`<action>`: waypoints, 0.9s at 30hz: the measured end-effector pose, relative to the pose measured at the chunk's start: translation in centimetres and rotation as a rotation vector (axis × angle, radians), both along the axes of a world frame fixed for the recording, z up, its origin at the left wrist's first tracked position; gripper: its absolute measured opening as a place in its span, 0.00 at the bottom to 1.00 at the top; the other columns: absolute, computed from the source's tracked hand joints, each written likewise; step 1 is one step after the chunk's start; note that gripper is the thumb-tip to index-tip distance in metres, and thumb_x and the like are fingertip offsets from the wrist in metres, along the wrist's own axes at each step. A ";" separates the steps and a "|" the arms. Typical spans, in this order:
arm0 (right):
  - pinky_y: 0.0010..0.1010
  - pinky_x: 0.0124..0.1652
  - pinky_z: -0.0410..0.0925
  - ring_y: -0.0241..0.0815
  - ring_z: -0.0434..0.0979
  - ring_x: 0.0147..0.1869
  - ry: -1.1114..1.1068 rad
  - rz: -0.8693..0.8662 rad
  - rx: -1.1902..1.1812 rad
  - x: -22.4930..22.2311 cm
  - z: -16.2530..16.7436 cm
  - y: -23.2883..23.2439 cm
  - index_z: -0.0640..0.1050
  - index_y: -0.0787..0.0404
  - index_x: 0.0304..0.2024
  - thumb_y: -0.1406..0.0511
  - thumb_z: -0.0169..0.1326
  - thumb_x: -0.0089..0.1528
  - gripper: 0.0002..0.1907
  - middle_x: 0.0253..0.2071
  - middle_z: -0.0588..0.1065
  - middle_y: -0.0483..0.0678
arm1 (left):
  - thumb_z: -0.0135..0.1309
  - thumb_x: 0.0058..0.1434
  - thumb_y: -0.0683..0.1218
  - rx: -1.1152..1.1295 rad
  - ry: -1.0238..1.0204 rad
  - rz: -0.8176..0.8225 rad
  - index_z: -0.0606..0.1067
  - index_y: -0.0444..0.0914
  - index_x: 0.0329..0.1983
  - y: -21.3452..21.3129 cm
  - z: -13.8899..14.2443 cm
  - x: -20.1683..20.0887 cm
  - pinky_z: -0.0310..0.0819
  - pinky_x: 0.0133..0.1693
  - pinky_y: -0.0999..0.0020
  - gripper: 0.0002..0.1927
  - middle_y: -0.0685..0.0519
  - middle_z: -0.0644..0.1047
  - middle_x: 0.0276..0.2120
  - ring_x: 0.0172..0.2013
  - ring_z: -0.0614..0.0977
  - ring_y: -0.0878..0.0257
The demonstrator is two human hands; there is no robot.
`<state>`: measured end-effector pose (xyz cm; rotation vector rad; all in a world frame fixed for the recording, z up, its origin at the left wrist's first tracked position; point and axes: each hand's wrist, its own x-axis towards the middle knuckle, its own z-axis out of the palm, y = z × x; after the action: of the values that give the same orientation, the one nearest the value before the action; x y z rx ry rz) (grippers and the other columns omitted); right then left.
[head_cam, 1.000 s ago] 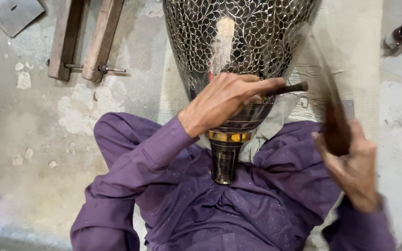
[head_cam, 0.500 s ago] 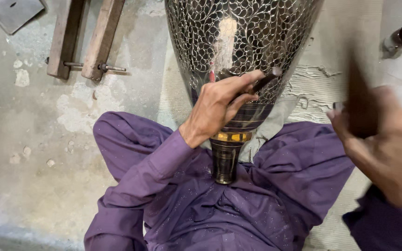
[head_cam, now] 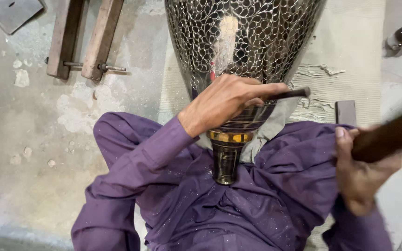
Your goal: The person sits cross-legged on the floor with a large patterned metal vase held between their legs. They hold a chisel against the vase surface with one hand and repeatedly strike it with a wooden mallet held in the other hand, carving the decorative pattern.
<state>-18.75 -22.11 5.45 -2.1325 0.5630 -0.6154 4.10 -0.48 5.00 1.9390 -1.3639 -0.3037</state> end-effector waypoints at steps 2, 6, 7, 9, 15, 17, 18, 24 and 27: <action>0.27 0.33 0.70 0.38 0.76 0.31 0.122 0.036 -0.042 -0.8 -1.2 0.2 0.74 0.69 0.50 0.67 0.63 0.69 0.14 0.33 0.77 0.47 | 0.52 0.67 0.42 0.064 0.016 -0.048 0.71 0.55 0.67 -0.4 0.6 0.3 0.77 0.28 0.68 0.26 0.57 0.85 0.34 0.22 0.80 0.69; 0.32 0.46 0.74 0.43 0.80 0.41 -0.028 0.012 -0.327 -2.0 -4.1 1.5 0.71 0.74 0.51 0.71 0.65 0.68 0.17 0.38 0.78 0.53 | 0.53 0.66 0.44 -0.015 -0.095 -0.172 0.71 0.55 0.68 -0.6 2.0 1.3 0.77 0.33 0.65 0.26 0.55 0.84 0.33 0.26 0.80 0.66; 0.29 0.42 0.74 0.40 0.80 0.37 -0.055 -0.012 -0.133 -2.2 -4.7 2.0 0.71 0.70 0.50 0.70 0.64 0.68 0.15 0.35 0.78 0.50 | 0.52 0.67 0.43 0.066 -0.126 -0.181 0.71 0.55 0.68 -0.8 2.2 1.3 0.76 0.32 0.64 0.25 0.53 0.83 0.30 0.25 0.80 0.64; 0.23 0.35 0.73 0.34 0.78 0.30 -0.094 -0.059 0.268 -2.6 -5.7 3.1 0.71 0.63 0.49 0.67 0.62 0.69 0.13 0.30 0.76 0.44 | 0.49 0.70 0.42 0.239 -0.177 -0.201 0.71 0.55 0.67 -1.1 2.5 1.4 0.75 0.29 0.63 0.24 0.50 0.82 0.25 0.21 0.79 0.59; 0.23 0.35 0.74 0.32 0.79 0.31 -0.468 -0.080 0.387 -2.7 -7.9 5.1 0.66 0.58 0.49 0.67 0.63 0.70 0.16 0.36 0.78 0.44 | 0.47 0.65 0.39 0.122 -0.279 -0.311 0.73 0.53 0.65 -1.8 2.8 1.4 0.78 0.27 0.65 0.26 0.55 0.82 0.29 0.25 0.81 0.63; 0.29 0.37 0.71 0.38 0.78 0.33 -0.030 -0.088 0.024 -2.9 -8.5 4.9 0.69 0.64 0.46 0.68 0.66 0.66 0.16 0.33 0.76 0.49 | 0.47 0.67 0.41 0.222 -0.238 -0.329 0.72 0.55 0.65 -1.8 2.9 1.5 0.79 0.28 0.65 0.25 0.53 0.81 0.25 0.24 0.81 0.63; 0.33 0.37 0.70 0.41 0.78 0.34 0.179 -0.083 -0.160 -3.1 -8.8 4.7 0.71 0.67 0.44 0.69 0.68 0.64 0.17 0.32 0.76 0.53 | 0.47 0.68 0.42 0.271 -0.225 -0.333 0.71 0.56 0.65 -1.8 2.9 1.6 0.79 0.28 0.65 0.24 0.53 0.80 0.24 0.23 0.80 0.62; 0.26 0.45 0.70 0.34 0.77 0.38 0.057 -0.134 0.043 -3.7 -9.7 3.3 0.74 0.66 0.51 0.68 0.66 0.67 0.16 0.35 0.78 0.49 | 0.58 0.60 0.44 0.047 -0.021 -0.182 0.70 0.53 0.65 -1.5 2.7 2.3 0.79 0.37 0.61 0.29 0.58 0.84 0.31 0.29 0.84 0.64; 0.25 0.46 0.71 0.34 0.79 0.40 0.046 -0.096 0.014 -3.8 -9.6 3.0 0.74 0.67 0.48 0.68 0.66 0.67 0.14 0.37 0.78 0.48 | 0.58 0.59 0.42 0.102 -0.045 -0.200 0.71 0.54 0.65 -1.9 2.4 2.4 0.80 0.36 0.62 0.30 0.56 0.84 0.30 0.27 0.83 0.62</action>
<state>-22.55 -19.11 -4.15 -2.1210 0.6962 -0.6144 6.53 -2.36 7.37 1.9042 -1.6031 -0.4355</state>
